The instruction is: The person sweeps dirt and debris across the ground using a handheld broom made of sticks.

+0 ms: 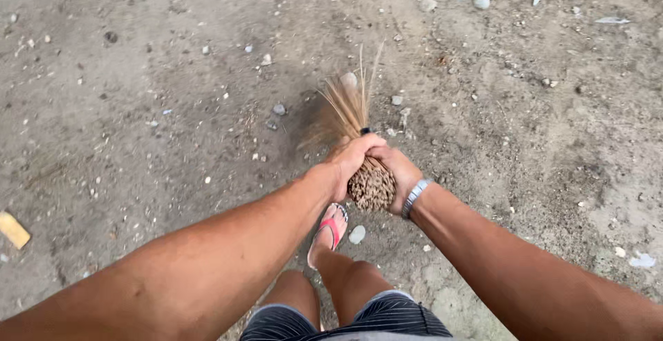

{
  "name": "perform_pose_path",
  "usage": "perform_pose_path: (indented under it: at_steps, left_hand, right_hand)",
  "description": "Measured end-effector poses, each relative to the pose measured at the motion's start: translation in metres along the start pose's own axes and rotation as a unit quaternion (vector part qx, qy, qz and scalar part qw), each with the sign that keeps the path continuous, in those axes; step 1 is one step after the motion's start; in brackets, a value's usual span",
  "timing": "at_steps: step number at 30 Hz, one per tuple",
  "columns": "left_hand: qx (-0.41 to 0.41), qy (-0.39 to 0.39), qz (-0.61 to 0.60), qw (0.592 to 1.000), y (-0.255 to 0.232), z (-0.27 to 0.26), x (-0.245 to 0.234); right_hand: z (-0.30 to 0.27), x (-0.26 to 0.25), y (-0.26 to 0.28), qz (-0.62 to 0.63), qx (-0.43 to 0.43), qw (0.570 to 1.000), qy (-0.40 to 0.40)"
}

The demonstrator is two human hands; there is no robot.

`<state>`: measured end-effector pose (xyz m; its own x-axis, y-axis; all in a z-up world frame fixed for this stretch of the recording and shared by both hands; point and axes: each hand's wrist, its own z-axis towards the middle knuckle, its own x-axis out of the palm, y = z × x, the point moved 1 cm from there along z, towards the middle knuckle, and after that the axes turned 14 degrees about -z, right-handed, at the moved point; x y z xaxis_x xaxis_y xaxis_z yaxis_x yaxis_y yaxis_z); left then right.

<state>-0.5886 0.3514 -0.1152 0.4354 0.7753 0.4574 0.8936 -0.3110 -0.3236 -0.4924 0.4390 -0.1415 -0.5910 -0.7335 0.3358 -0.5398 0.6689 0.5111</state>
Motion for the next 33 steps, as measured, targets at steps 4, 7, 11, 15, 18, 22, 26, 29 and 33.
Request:
perform_pose_path:
  at_steps: [4, 7, 11, 15, 18, 22, 26, 29, 33]
  left_hand:
    - [0.053, 0.019, 0.03, 0.998, -0.031, -0.038, 0.042]
    - [0.0, 0.021, 0.066, 0.998, -0.04, -0.036, 0.068]
    - [-0.168, 0.135, 0.1, 0.971, -0.052, 0.009, 0.066]
    - [-0.241, 0.141, 0.149, 0.948, -0.114, 0.068, 0.042]
    - [-0.185, 0.123, 0.175, 0.959, -0.192, 0.098, 0.035]
    - [-0.177, 0.102, 0.2, 0.958, -0.254, 0.098, 0.054]
    - [-0.039, 0.16, 0.211, 0.964, -0.268, 0.077, 0.075]
    - [-0.084, 0.113, 0.233, 0.962, -0.274, 0.085, 0.081]
    - [-0.252, 0.133, 0.204, 0.936, -0.3, 0.138, 0.076]
  right_hand:
    - [-0.036, 0.009, 0.029, 0.039, 0.014, 0.999, -0.008]
    - [-0.07, 0.007, 0.041, 0.07, -0.02, 0.994, -0.082]
    - [-0.065, 0.019, 0.053, 0.159, 0.001, 0.976, -0.147]
    - [0.012, 0.027, 0.089, 0.177, 0.02, 0.98, -0.093]
    - [0.079, 0.038, 0.141, 0.18, -0.013, 0.982, -0.046]
    - [0.103, 0.044, 0.193, 0.217, -0.07, 0.973, -0.037]
    - [0.077, 0.045, 0.204, 0.23, -0.096, 0.965, -0.085]
    - [0.071, 0.049, 0.214, 0.263, -0.085, 0.949, -0.151]
    - [0.126, 0.042, 0.245, 0.259, 0.011, 0.948, -0.183]
